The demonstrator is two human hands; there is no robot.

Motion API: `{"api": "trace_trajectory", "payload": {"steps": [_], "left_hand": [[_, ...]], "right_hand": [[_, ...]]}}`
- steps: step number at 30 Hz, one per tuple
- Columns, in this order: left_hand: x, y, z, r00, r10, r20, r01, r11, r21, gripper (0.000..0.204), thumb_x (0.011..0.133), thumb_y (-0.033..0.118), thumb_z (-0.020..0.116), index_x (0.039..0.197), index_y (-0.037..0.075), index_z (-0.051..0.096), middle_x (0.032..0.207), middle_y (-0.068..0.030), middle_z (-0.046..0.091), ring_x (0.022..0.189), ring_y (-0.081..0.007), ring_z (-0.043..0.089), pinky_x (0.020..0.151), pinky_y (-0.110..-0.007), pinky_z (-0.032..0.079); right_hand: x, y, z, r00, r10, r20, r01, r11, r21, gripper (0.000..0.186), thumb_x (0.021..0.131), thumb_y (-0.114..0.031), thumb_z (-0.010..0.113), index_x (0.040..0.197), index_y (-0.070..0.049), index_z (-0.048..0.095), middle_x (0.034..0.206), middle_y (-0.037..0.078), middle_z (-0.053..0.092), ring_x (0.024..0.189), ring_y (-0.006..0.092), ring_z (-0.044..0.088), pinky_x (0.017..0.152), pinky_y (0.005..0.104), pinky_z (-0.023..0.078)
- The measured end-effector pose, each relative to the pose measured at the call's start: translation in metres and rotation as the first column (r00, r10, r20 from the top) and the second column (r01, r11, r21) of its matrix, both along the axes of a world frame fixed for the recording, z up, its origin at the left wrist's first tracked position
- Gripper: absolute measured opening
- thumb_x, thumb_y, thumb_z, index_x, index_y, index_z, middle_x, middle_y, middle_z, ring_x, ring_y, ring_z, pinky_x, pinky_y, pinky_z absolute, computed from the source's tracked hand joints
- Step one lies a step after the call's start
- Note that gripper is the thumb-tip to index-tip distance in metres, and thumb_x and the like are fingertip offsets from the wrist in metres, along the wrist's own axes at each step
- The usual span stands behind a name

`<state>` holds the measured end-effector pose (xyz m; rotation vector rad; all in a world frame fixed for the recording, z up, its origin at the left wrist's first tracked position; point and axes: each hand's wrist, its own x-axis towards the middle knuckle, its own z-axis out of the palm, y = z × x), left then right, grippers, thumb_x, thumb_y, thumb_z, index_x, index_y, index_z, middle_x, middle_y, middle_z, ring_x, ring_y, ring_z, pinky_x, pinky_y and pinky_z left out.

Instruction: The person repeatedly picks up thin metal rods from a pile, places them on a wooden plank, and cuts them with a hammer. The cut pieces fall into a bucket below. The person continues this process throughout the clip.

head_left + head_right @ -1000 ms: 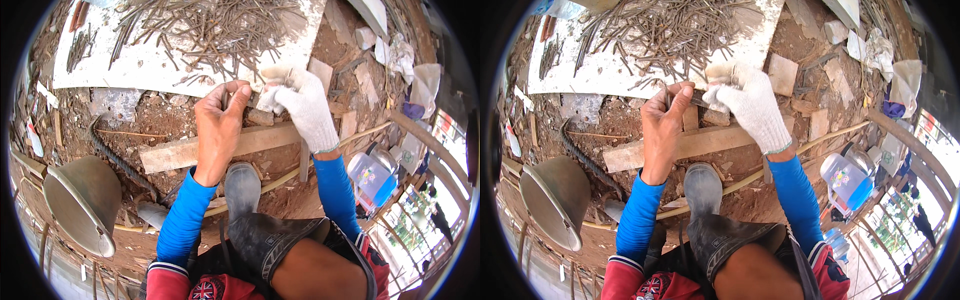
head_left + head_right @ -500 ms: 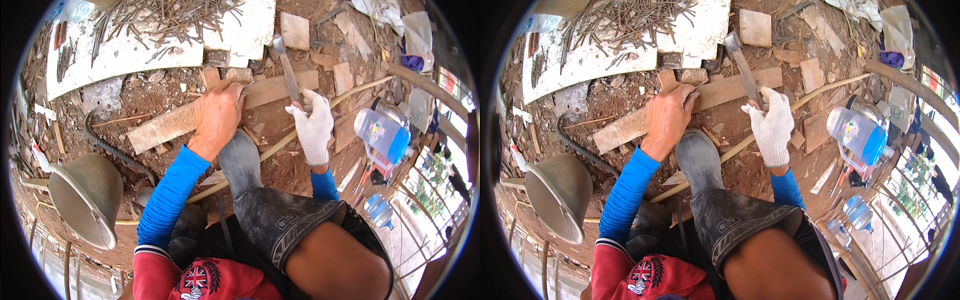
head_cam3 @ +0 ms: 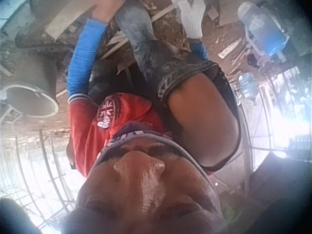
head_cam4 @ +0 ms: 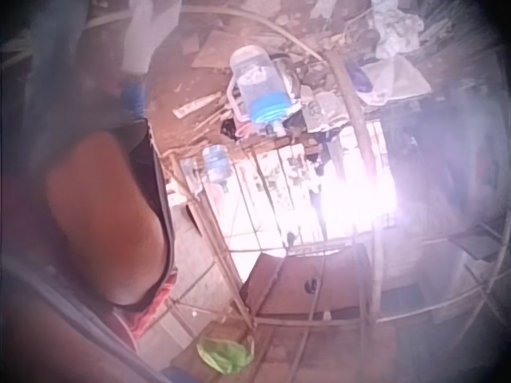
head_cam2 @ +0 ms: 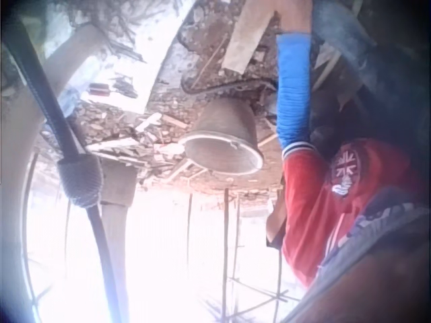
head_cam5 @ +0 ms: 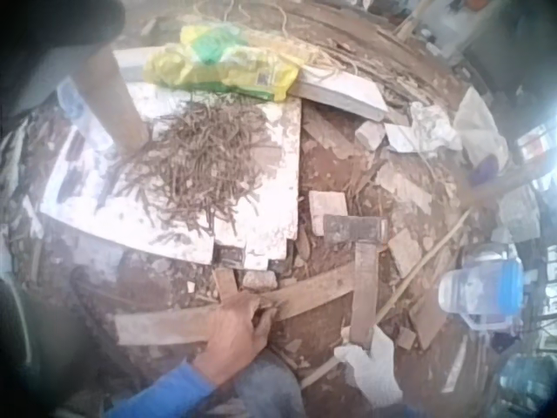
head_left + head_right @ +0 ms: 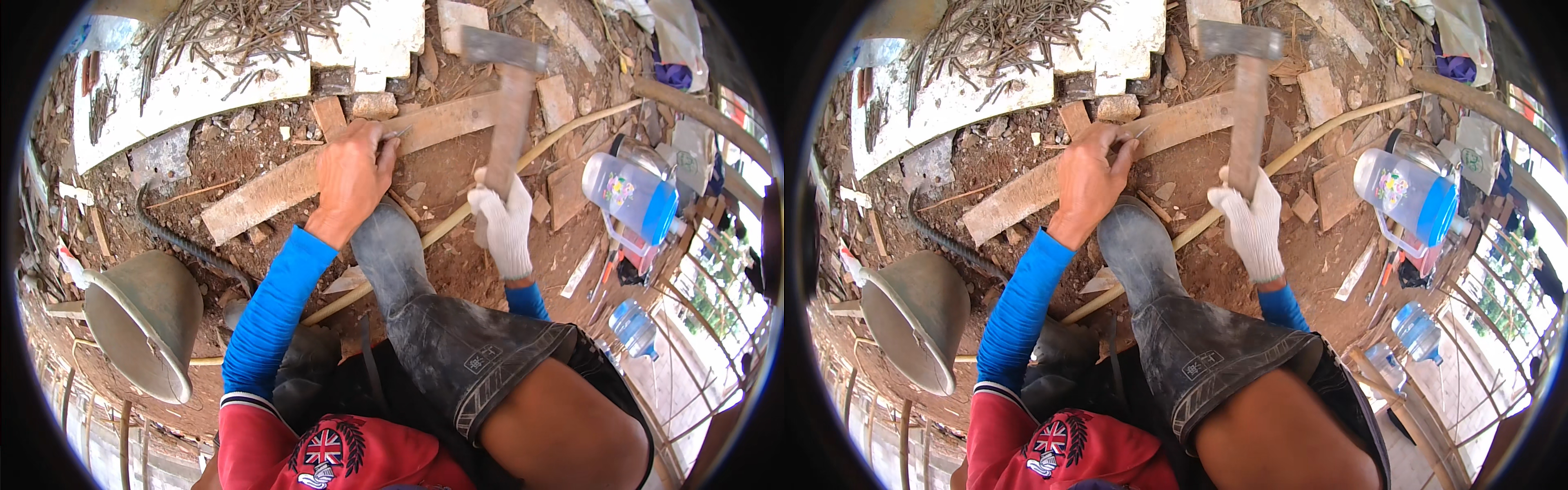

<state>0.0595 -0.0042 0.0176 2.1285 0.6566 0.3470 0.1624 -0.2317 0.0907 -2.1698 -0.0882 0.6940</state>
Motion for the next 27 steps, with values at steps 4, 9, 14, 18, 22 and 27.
{"api": "trace_trajectory", "payload": {"steps": [4, 9, 14, 18, 22, 27], "left_hand": [[0.011, 0.007, 0.017, 0.986, 0.153, -0.066, -0.143, 0.571, -0.808, 0.011, 0.1, 0.011, 0.075, 0.092, 0.004, 0.075, 0.082, -0.0029, 0.075, 0.063, -0.002, 0.056, 0.052, -0.024, 0.04], [0.019, -0.003, 0.036, 0.94, 0.239, -0.243, -0.29, 0.183, -0.939, 0.007, 0.098, 0.013, 0.075, 0.092, 0.008, 0.076, 0.085, -0.0051, 0.078, 0.053, -0.0014, 0.044, 0.043, -0.023, 0.029], [0.009, -0.028, 0.046, 0.906, 0.247, -0.343, -0.342, -0.049, -0.938, 0.006, 0.097, 0.014, 0.075, 0.094, 0.008, 0.075, 0.09, -0.0042, 0.08, 0.051, -0.0031, 0.037, 0.045, -0.023, 0.028], [0.003, -0.032, 0.039, 0.862, 0.328, -0.387, -0.371, -0.113, -0.922, 0.006, 0.099, 0.012, 0.075, 0.094, 0.009, 0.073, 0.089, -0.0033, 0.078, 0.051, -0.0027, 0.036, 0.046, -0.024, 0.027], [-0.002, -0.028, 0.034, 0.874, 0.34, -0.348, -0.38, 0.031, -0.924, 0.006, 0.1, 0.008, 0.074, 0.094, 0.009, 0.072, 0.092, -0.0079, 0.08, 0.055, -0.0047, 0.045, 0.049, -0.026, 0.035], [-0.02, -0.021, 0.014, 0.967, 0.252, -0.028, -0.252, 0.939, -0.236, 0.011, 0.099, 0.006, 0.075, 0.11, 0.005, 0.078, 0.096, -0.0105, 0.079, 0.071, -0.0195, 0.068, 0.064, -0.035, 0.055]], "right_hand": [[-0.005, -0.006, 0.043, 0.991, -0.065, -0.114, 0.085, 0.978, 0.188, 0.045, 0.081, -0.003, 0.088, 0.122, 0.002, 0.071, 0.094, 0.005, 0.074, 0.086, 0.0101, 0.069, 0.074, 0.0265, 0.056], [0.014, 0.024, 0.041, 0.968, -0.089, -0.236, 0.12, 0.985, 0.121, 0.049, 0.081, 0.003, 0.088, 0.124, 0.004, 0.066, 0.099, 0.008, 0.075, 0.088, 0.0141, 0.074, 0.077, 0.0288, 0.063], [0.001, 0.042, 0.011, 0.983, -0.045, -0.179, 0.09, 0.964, 0.252, 0.05, 0.08, 0.005, 0.089, 0.124, 0.003, 0.065, 0.11, 0.012, 0.075, 0.1, 0.0187, 0.078, 0.083, 0.0308, 0.066], [0.002, 0.06, 0.003, 0.989, -0.012, -0.149, 0.05, 0.966, 0.253, 0.047, 0.083, 0.0, 0.09, 0.123, 0.003, 0.066, 0.104, 0.01, 0.076, 0.09, 0.0156, 0.076, 0.073, 0.0291, 0.064], [0.006, 0.066, -0.012, 0.993, 0.024, -0.114, 0.006, 0.967, 0.256, 0.046, 0.084, -0.005, 0.092, 0.121, 0.002, 0.066, 0.099, 0.009, 0.076, 0.081, 0.0124, 0.073, 0.067, 0.0281, 0.062], [0.023, 0.068, -0.038, 0.987, 0.154, 0.057, -0.158, 0.984, 0.078, 0.047, 0.084, -0.017, 0.094, 0.118, 0.001, 0.066, 0.096, 0.009, 0.077, 0.081, 0.0137, 0.073, 0.07, 0.0305, 0.061]]}}
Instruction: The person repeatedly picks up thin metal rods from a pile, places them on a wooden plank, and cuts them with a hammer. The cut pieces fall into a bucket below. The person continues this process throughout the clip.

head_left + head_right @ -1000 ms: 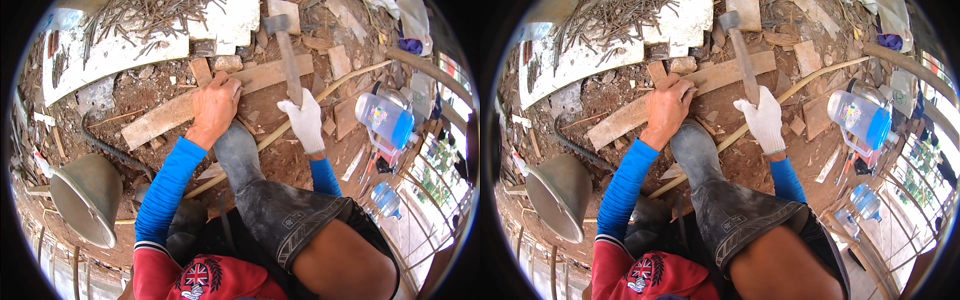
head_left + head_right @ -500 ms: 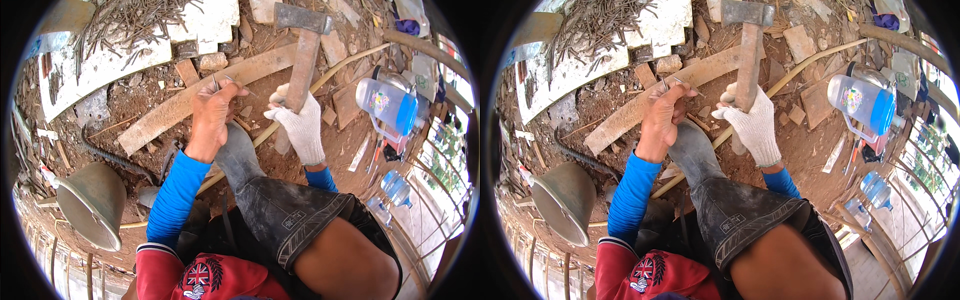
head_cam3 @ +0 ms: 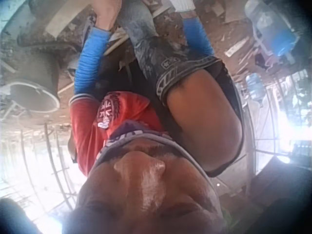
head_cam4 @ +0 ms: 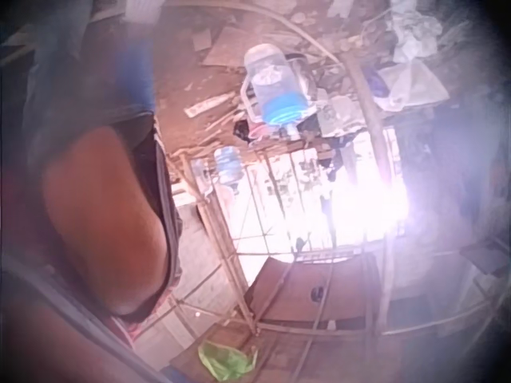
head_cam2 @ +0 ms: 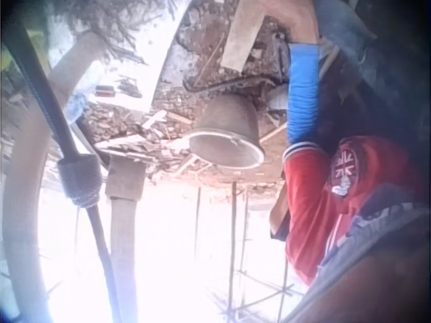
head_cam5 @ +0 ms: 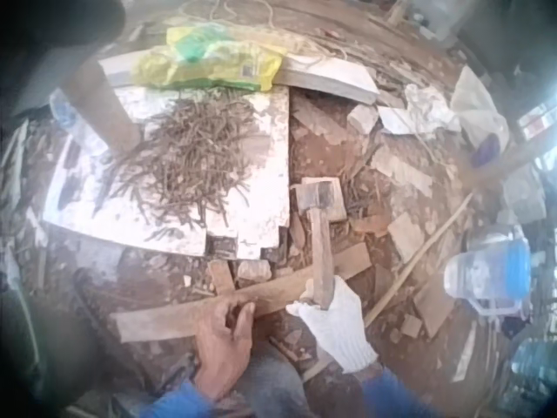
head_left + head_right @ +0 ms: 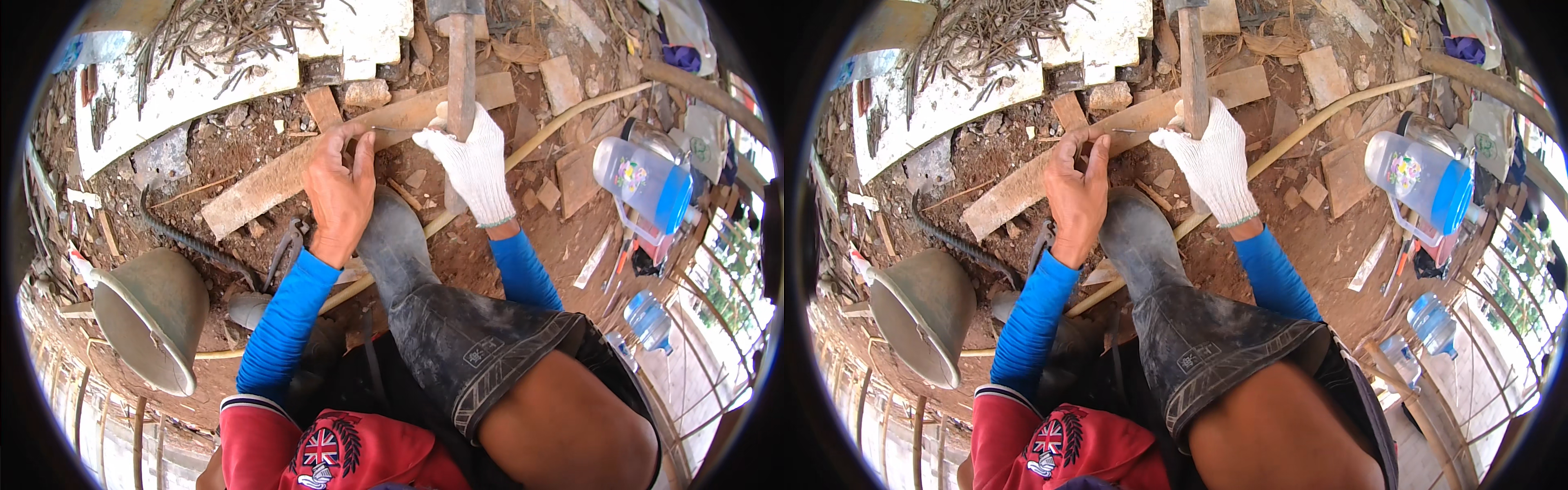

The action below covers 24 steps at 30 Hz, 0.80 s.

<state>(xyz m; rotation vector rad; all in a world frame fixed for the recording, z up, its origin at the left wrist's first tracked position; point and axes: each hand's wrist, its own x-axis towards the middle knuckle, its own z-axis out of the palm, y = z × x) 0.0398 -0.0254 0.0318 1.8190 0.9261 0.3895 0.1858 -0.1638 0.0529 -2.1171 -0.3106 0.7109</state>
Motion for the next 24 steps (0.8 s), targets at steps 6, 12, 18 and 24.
{"api": "trace_trajectory", "payload": {"steps": [6, 12, 18, 24], "left_hand": [[-0.002, 0.03, -0.023, 0.873, -0.471, -0.128, 0.465, 0.722, 0.512, 0.041, 0.096, 0.007, 0.076, 0.136, 0.015, 0.076, 0.114, -0.0068, 0.074, 0.085, -0.0314, 0.076, 0.075, -0.042, 0.064], [-0.001, 0.032, -0.032, 0.752, -0.59, -0.293, 0.636, 0.536, 0.555, 0.052, 0.102, 0.024, 0.07, 0.152, 0.011, 0.063, 0.122, -0.0087, 0.065, 0.107, -0.0303, 0.073, 0.083, -0.044, 0.065], [-0.006, 0.03, -0.034, 0.711, -0.592, -0.38, 0.67, 0.404, 0.623, 0.063, 0.104, 0.029, 0.067, 0.16, 0.005, 0.052, 0.128, -0.0114, 0.059, 0.119, -0.0289, 0.067, 0.094, -0.043, 0.061], [-0.008, 0.028, -0.04, 0.73, -0.553, -0.401, 0.647, 0.372, 0.665, 0.066, 0.104, 0.026, 0.064, 0.163, 0.002, 0.048, 0.131, -0.0128, 0.057, 0.121, -0.0294, 0.065, 0.1, -0.042, 0.058]], "right_hand": [[0.01, 0.008, -0.004, 0.981, 0.123, 0.153, -0.096, 0.98, -0.175, 0.051, 0.085, -0.035, 0.093, 0.113, -0.002, 0.067, 0.091, 0.01, 0.077, 0.085, 0.023, 0.076, 0.078, 0.0399, 0.06], [0.019, 0.01, -0.011, 0.969, 0.162, 0.185, -0.118, 0.967, -0.228, 0.052, 0.086, -0.037, 0.092, 0.116, -0.002, 0.068, 0.091, 0.011, 0.077, 0.085, 0.0254, 0.076, 0.077, 0.0407, 0.06], [-0.013, -0.022, 0.042, 0.931, 0.05, 0.362, 0.025, 0.979, -0.2, 0.056, 0.084, -0.028, 0.094, 0.123, 0.002, 0.066, 0.096, 0.013, 0.075, 0.087, 0.0221, 0.078, 0.075, 0.0368, 0.061], [-0.045, -0.072, 0.063, 0.999, 0.045, -0.024, -0.049, 0.984, -0.17, 0.059, 0.08, -0.019, 0.099, 0.123, 0.002, 0.063, 0.103, 0.013, 0.075, 0.089, 0.0167, 0.077, 0.073, 0.0334, 0.061]]}}
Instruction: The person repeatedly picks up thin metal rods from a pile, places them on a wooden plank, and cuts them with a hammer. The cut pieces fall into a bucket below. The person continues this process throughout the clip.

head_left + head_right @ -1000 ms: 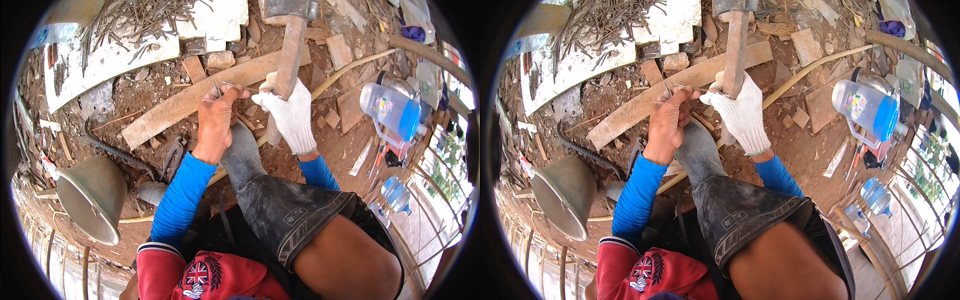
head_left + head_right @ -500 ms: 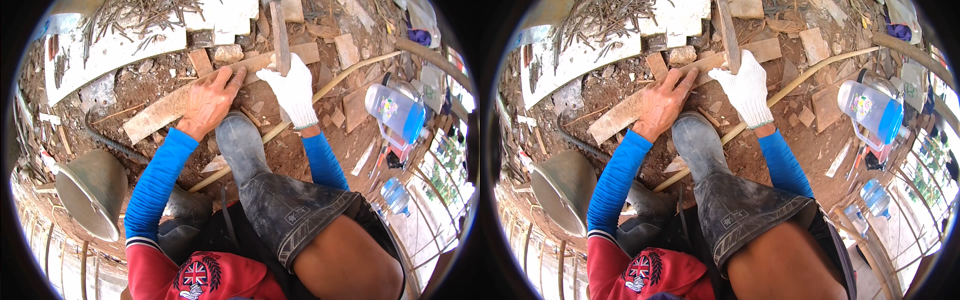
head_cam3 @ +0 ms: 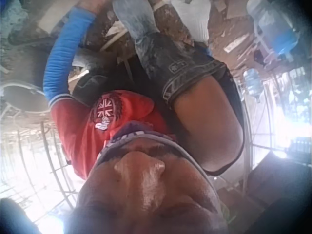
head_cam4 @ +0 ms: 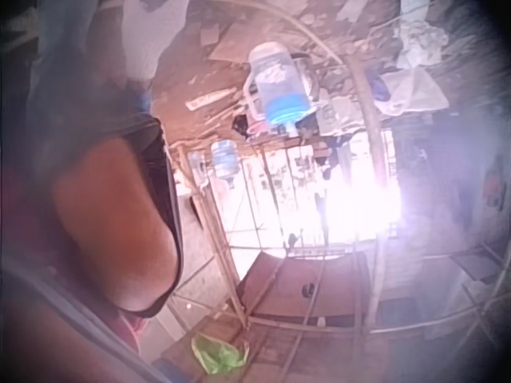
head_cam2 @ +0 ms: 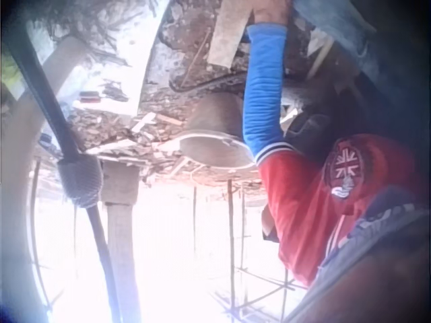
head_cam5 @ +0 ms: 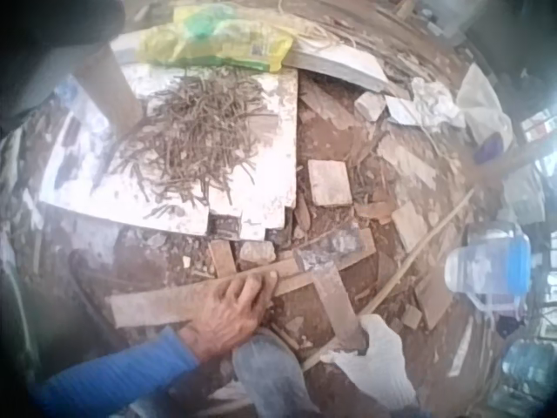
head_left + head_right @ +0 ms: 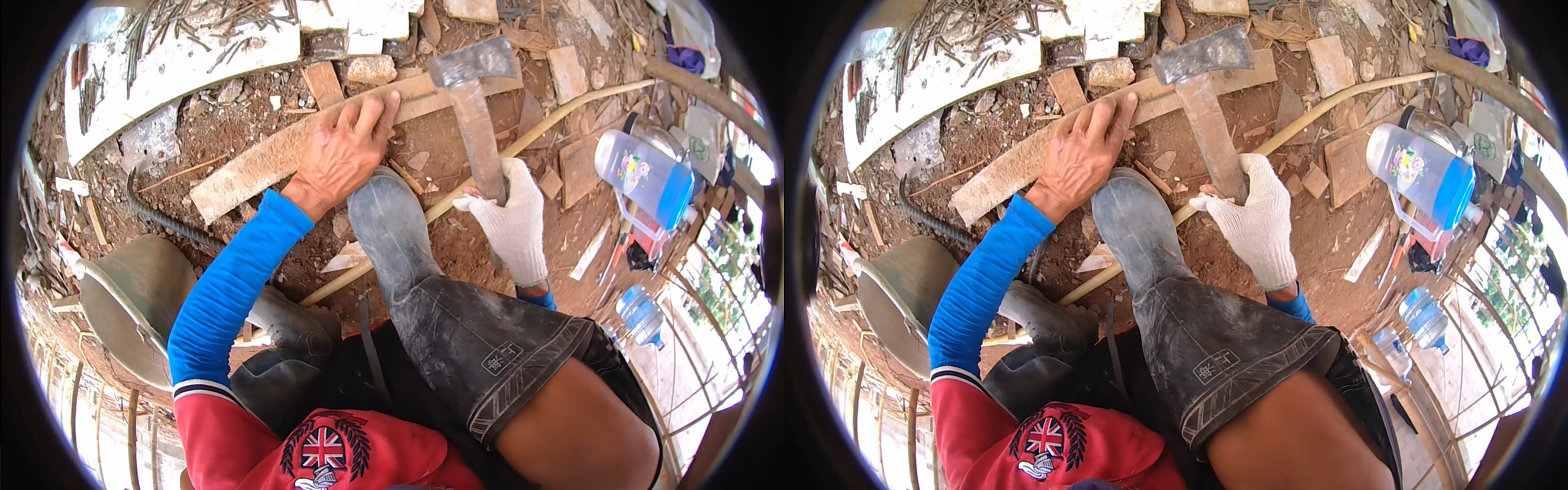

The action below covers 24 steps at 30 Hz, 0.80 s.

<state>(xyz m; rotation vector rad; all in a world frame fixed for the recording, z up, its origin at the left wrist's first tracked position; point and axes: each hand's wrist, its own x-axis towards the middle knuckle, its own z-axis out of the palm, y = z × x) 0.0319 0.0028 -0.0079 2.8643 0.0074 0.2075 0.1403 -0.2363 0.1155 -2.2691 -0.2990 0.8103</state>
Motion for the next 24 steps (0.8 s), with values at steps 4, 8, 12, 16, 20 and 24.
{"api": "trace_trajectory", "payload": {"steps": [4, 8, 12, 16, 20, 24], "left_hand": [[0.004, -0.003, 0.005, 1.0, 0.009, 0.011, -0.009, 0.999, -0.035, 0.065, 0.105, 0.023, 0.063, 0.163, 0.0, 0.047, 0.131, -0.013, 0.057, 0.12, -0.0295, 0.065, 0.1, -0.041, 0.058], [0.001, -0.003, 0.003, 1.0, 0.009, -0.026, -0.009, 1.0, 0.018, 0.065, 0.104, 0.021, 0.062, 0.164, 0.0, 0.046, 0.126, -0.0125, 0.056, 0.117, -0.0289, 0.066, 0.099, -0.041, 0.059], [0.004, -0.004, 0.004, 0.999, 0.027, -0.028, -0.029, 0.999, -0.041, 0.068, 0.102, 0.019, 0.062, 0.165, -0.001, 0.044, 0.122, -0.0126, 0.055, 0.117, -0.0289, 0.065, 0.099, -0.041, 0.059], [-0.002, -0.003, 0.003, 0.998, 0.013, -0.058, -0.013, 1.0, -0.001, 0.07, 0.101, 0.017, 0.063, 0.165, -0.002, 0.043, 0.122, -0.0132, 0.055, 0.118, -0.0291, 0.065, 0.098, -0.041, 0.059], [0.002, -0.004, 0.001, 1.0, 0.012, -0.015, -0.013, 1.0, -0.01, 0.07, 0.1, 0.016, 0.063, 0.165, -0.004, 0.042, 0.123, -0.0128, 0.054, 0.12, -0.029, 0.063, 0.096, -0.041, 0.06], [0.005, -0.005, 0.004, 0.996, 0.001, -0.089, -0.005, 0.999, -0.038, 0.071, 0.1, 0.015, 0.063, 0.165, -0.005, 0.042, 0.128, -0.0131, 0.056, 0.123, -0.0301, 0.062, 0.098, -0.041, 0.06]], "right_hand": [[-0.015, -0.012, -0.018, 0.983, 0.021, 0.181, 0.026, 0.967, -0.253, 0.062, 0.078, -0.018, 0.099, 0.122, 0.002, 0.062, 0.104, 0.016, 0.073, 0.096, 0.0282, 0.077, 0.08, 0.0395, 0.06], [-0.021, 0.004, -0.009, 0.994, 0.044, 0.103, -0.007, 0.943, -0.334, 0.058, 0.082, -0.022, 0.096, 0.123, 0.001, 0.063, 0.108, 0.02, 0.07, 0.098, 0.0336, 0.074, 0.082, 0.0422, 0.059], [-0.029, 0.0, -0.015, 0.894, 0.104, 0.437, 0.002, 0.972, -0.236, 0.05, 0.088, -0.025, 0.091, 0.124, 0.0, 0.065, 0.108, 0.021, 0.073, 0.097, 0.0352, 0.075, 0.081, 0.0423, 0.059], [-0.022, 0.013, -0.005, 0.98, 0.101, 0.17, -0.05, 0.959, -0.28, 0.045, 0.092, -0.025, 0.088, 0.126, -0.002, 0.067, 0.101, 0.015, 0.079, 0.093, 0.0346, 0.077, 0.08, 0.0401, 0.059], [-0.021, 0.008, -0.012, 0.938, 0.188, 0.29, -0.092, 0.945, -0.315, 0.047, 0.094, -0.025, 0.086, 0.131, -0.003, 0.067, 0.098, 0.013, 0.081, 0.089, 0.0332, 0.079, 0.078, 0.04, 0.06], [-0.034, 0.007, -0.007, 0.95, 0.062, 0.305, 0.019, 0.967, -0.254, 0.044, 0.097, -0.027, 0.083, 0.132, -0.004, 0.067, 0.103, 0.016, 0.08, 0.092, 0.0351, 0.079, 0.079, 0.0429, 0.06]]}}
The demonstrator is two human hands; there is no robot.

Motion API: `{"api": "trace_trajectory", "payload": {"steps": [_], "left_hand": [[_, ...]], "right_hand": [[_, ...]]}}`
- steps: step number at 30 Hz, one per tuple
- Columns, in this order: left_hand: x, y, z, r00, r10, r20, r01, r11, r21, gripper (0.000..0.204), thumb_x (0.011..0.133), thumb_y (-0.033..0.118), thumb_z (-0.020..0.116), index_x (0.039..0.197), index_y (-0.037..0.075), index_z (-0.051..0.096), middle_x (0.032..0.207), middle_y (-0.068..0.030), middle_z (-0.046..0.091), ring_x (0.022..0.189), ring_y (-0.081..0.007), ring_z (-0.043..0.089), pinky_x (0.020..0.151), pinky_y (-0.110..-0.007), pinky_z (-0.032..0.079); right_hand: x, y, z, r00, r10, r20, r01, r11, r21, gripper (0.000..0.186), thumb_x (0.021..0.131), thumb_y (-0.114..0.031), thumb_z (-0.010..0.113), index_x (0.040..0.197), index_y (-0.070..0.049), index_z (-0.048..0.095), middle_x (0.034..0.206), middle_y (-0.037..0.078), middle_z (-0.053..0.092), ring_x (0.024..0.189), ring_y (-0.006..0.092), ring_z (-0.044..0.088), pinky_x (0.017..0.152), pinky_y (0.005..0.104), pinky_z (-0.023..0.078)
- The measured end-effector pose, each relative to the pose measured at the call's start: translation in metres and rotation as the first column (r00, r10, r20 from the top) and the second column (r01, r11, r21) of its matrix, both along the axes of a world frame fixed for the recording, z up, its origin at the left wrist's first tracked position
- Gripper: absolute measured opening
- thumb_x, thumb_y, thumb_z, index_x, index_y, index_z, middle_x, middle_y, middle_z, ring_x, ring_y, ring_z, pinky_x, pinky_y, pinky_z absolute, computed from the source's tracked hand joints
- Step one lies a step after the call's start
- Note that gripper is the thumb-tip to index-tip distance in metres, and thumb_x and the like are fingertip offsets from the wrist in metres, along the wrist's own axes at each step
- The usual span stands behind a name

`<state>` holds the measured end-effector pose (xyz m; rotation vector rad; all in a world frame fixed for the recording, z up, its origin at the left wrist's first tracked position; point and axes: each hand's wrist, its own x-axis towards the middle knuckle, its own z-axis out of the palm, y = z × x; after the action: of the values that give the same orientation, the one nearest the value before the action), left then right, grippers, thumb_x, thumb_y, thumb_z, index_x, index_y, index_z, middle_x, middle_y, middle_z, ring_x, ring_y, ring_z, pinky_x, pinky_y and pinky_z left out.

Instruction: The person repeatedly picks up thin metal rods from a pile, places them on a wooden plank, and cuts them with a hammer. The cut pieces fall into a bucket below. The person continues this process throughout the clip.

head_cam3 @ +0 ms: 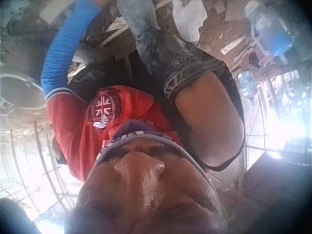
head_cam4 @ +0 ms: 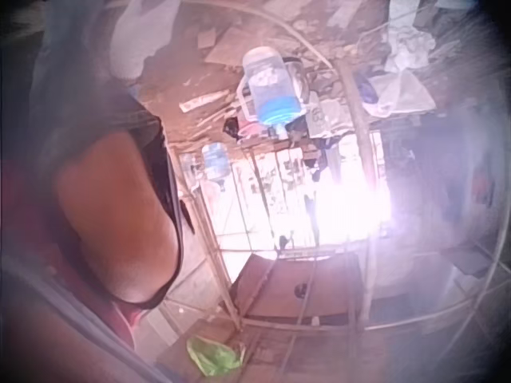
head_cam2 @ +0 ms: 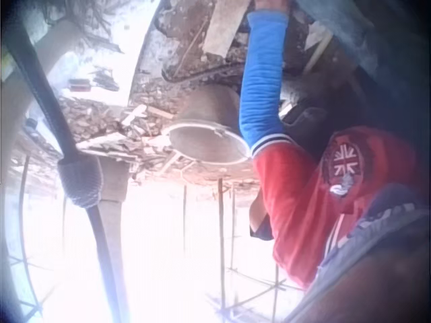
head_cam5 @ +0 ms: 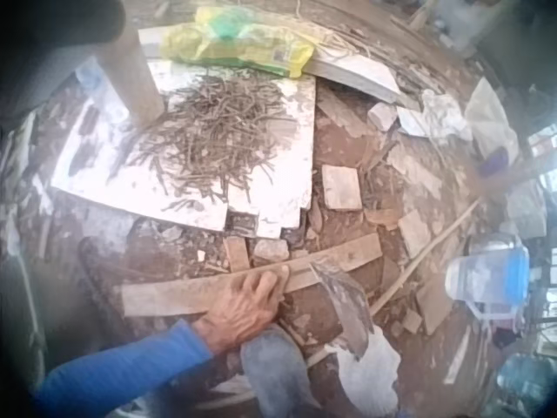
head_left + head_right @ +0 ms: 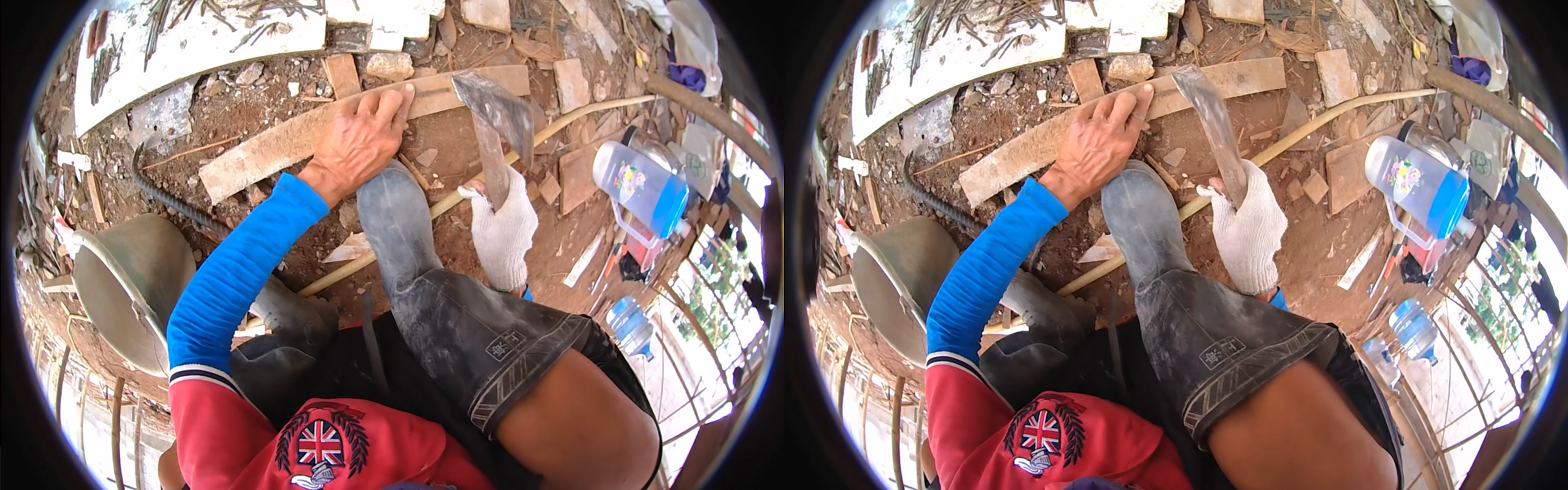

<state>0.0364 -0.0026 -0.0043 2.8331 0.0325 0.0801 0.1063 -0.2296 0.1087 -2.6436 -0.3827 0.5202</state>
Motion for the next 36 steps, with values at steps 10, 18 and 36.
{"api": "trace_trajectory", "payload": {"steps": [10, 18, 36], "left_hand": [[0.001, -0.004, 0.006, 0.999, 0.022, -0.033, -0.022, 1.0, -0.007, 0.072, 0.099, 0.014, 0.062, 0.164, -0.006, 0.042, 0.125, -0.0132, 0.055, 0.121, -0.0302, 0.062, 0.098, -0.041, 0.061], [-0.001, -0.001, -0.004, 1.0, -0.003, 0.021, 0.002, 1.0, 0.03, 0.068, 0.106, 0.02, 0.062, 0.165, -0.006, 0.041, 0.124, -0.0127, 0.053, 0.122, -0.0296, 0.061, 0.099, -0.041, 0.059], [-0.002, 0.002, 0.001, 0.999, -0.048, -0.025, 0.049, 0.997, 0.052, 0.072, 0.101, 0.017, 0.06, 0.166, -0.006, 0.039, 0.122, -0.0125, 0.053, 0.119, -0.03, 0.062, 0.095, -0.042, 0.059]], "right_hand": [[0.004, 0.006, 0.006, 0.991, 0.113, 0.073, -0.112, 0.993, -0.024, 0.04, 0.1, -0.028, 0.081, 0.128, -0.003, 0.069, 0.102, 0.021, 0.078, 0.09, 0.0381, 0.079, 0.077, 0.0416, 0.061], [0.005, 0.005, -0.013, 0.988, 0.139, 0.065, -0.141, 0.989, 0.033, 0.037, 0.099, -0.024, 0.081, 0.129, -0.005, 0.07, 0.105, 0.018, 0.079, 0.092, 0.0356, 0.079, 0.078, 0.0409, 0.062], [0.014, 0.006, -0.014, 0.976, 0.195, -0.092, -0.213, 0.938, -0.272, 0.043, 0.104, -0.033, 0.074, 0.133, -0.004, 0.066, 0.105, 0.022, 0.078, 0.097, 0.0422, 0.077, 0.082, 0.046, 0.061]]}}
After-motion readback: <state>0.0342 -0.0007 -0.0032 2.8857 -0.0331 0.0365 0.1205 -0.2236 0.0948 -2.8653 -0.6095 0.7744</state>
